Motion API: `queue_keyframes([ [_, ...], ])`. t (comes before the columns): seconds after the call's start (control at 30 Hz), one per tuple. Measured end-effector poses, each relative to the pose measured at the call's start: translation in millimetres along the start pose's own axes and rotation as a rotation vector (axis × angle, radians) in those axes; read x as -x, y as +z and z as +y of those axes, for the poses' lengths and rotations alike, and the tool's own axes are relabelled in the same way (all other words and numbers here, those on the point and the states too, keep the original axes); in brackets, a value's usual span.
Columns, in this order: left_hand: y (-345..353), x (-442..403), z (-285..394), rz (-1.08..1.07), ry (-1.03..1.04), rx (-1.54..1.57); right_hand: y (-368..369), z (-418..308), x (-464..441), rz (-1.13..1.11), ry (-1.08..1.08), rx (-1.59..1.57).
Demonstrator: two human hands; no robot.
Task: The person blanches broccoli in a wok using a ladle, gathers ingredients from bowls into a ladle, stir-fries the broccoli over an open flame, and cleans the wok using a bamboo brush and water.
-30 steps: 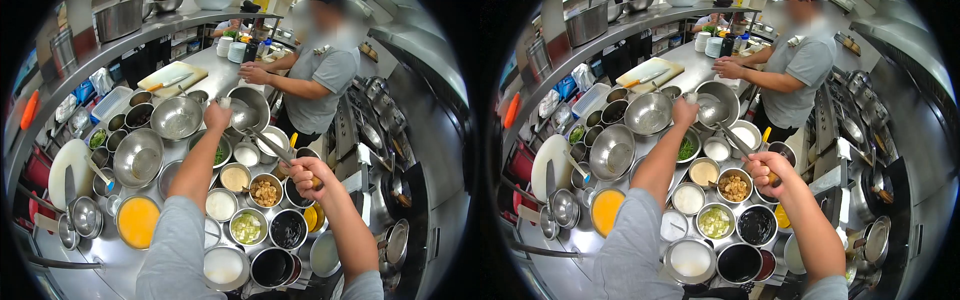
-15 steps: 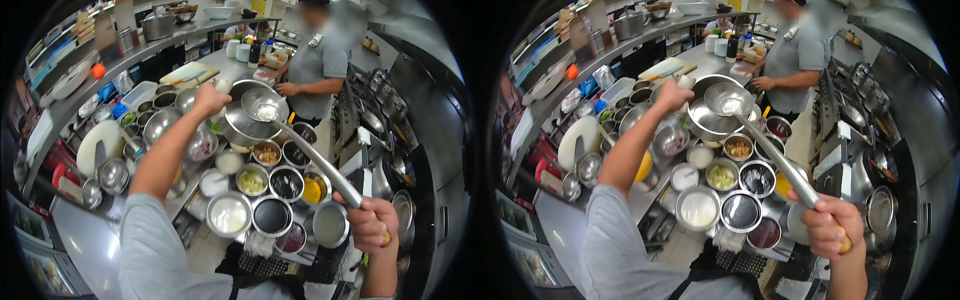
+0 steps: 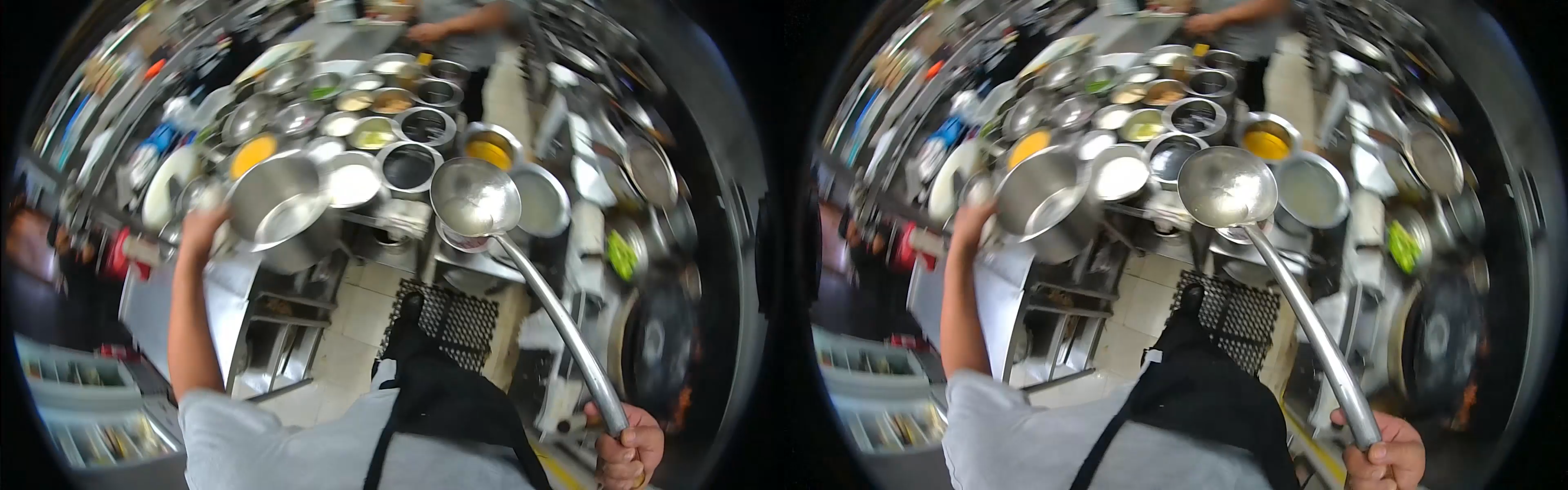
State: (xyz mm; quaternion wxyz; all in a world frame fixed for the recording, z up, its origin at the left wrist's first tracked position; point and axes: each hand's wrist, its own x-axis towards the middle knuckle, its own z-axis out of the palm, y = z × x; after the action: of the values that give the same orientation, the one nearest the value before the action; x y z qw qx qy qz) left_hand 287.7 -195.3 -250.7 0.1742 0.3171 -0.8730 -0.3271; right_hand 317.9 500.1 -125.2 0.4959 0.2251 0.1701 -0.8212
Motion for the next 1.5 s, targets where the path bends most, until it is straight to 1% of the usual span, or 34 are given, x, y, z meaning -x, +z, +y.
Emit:
queue_keyframes([
  [0.03, -8, -9, -93, 0.086, 0.009, 0.122, -20, 20, 25, -0.017, -0.063, -0.071],
  [0.07, -24, 25, -88, -0.076, -0.087, 0.226, -26, 41, 41, 0.024, -0.201, -0.197],
  [0.1, -32, 28, -146, -0.110, -0.148, 0.455, -37, 59, 61, 0.041, -0.289, -0.224],
  [0.13, -36, 56, -124, -0.109, -0.306, 0.387, -53, 63, 76, 0.054, -0.366, -0.243],
  [0.17, -36, 64, -160, -0.046, -0.276, 0.496, -64, 79, 97, 0.066, -0.463, -0.263],
  [0.2, -49, 56, -216, 0.017, -0.443, 0.503, -72, 82, 112, 0.063, -0.528, -0.264],
  [0.23, -48, 74, -211, 0.174, -0.477, 0.439, -85, 81, 127, 0.041, -0.607, -0.257],
  [0.27, -49, 83, -217, 0.338, -0.586, 0.265, -96, 77, 139, 0.012, -0.664, -0.241],
  [0.3, -47, 64, -256, 0.419, -0.640, 0.252, -106, 71, 150, 0.046, -0.737, -0.211],
  [0.37, -45, 45, -313, 0.263, -0.654, 0.625, -107, 74, 149, 0.099, -0.834, -0.128],
  [0.4, -40, 54, -316, 0.273, -0.656, 0.583, -117, 66, 153, 0.210, -0.880, -0.033],
  [0.47, -27, 71, -303, 0.243, -0.607, 0.530, -152, 43, 153, 0.477, -0.954, -0.048],
  [0.57, -20, 112, -237, 0.095, -0.375, 0.577, -204, 1, 136, 0.960, -0.982, 0.169],
  [0.67, -8, 109, -206, 0.542, -1.020, 0.300, -249, -26, 112, 1.441, -0.893, 0.560],
  [0.7, 0, 107, -190, 0.693, -1.227, 0.195, -270, -31, 115, 1.531, -0.843, 0.704],
  [0.73, 1, 112, -206, 0.693, -1.181, 0.083, -309, -32, 114, 1.869, -0.879, 1.215],
  [0.8, 11, 137, -233, 0.568, -0.871, -0.329, -311, -9, 101, 2.120, -1.085, 1.567],
  [0.83, 20, 149, -242, 0.499, -0.738, -0.511, -310, 7, 89, 2.116, -1.176, 1.522],
  [0.87, 35, 159, -246, 0.412, -0.651, -0.541, -305, 24, 75, 2.105, -1.266, 1.478],
  [0.9, 62, 171, -209, 0.336, -0.608, -0.478, -285, 36, 60, 1.859, -1.235, 1.077],
  [0.93, 89, 186, -178, 0.265, -0.530, -0.168, -257, 44, 46, 1.576, -1.149, 0.733],
  [0.97, 115, 201, -148, 0.187, -0.487, 0.152, -237, 52, 32, 1.454, -1.175, 0.637],
  [1.0, 135, 196, -169, 0.140, -0.393, 0.266, -216, 58, 16, 1.315, -1.175, 0.549],
  [1.03, 140, 204, -83, 0.049, -0.481, 0.128, -185, 64, -2, 1.208, -1.166, 0.499],
  [1.07, 163, 187, -113, 0.039, -0.367, 0.309, -170, 69, -23, 1.035, -1.130, 0.485],
  [1.1, 167, 179, -68, 0.034, -0.374, 0.128, -162, 76, -35, 0.877, -1.095, 0.454],
  [1.17, 201, 137, -98, 0.087, -0.267, 0.332, -151, 83, -67, 0.459, -0.926, 0.355],
  [1.2, 208, 121, -89, 0.134, -0.241, 0.388, -138, 86, -86, 0.424, -0.807, 0.359],
  [1.27, 222, 84, -87, 0.239, -0.322, 0.507, -101, 86, -133, 0.431, -0.577, 0.482],
  [1.33, 239, 48, -92, 0.244, -0.341, 0.541, -68, 80, -187, 0.410, -0.438, 0.577],
  [1.4, 246, 25, -78, 0.258, -0.402, 0.689, -44, 76, -235, 0.438, -0.349, 0.714],
  [1.43, 239, 17, -58, 0.229, -0.444, 0.696, -30, 74, -262, 0.463, -0.327, 0.845],
  [1.47, 249, 7, -59, 0.240, -0.436, 0.779, -25, 72, -288, 0.463, -0.334, 0.993],
  [1.5, 258, -2, -58, 0.230, -0.488, 0.822, -16, 70, -310, 0.455, -0.375, 1.229],
])
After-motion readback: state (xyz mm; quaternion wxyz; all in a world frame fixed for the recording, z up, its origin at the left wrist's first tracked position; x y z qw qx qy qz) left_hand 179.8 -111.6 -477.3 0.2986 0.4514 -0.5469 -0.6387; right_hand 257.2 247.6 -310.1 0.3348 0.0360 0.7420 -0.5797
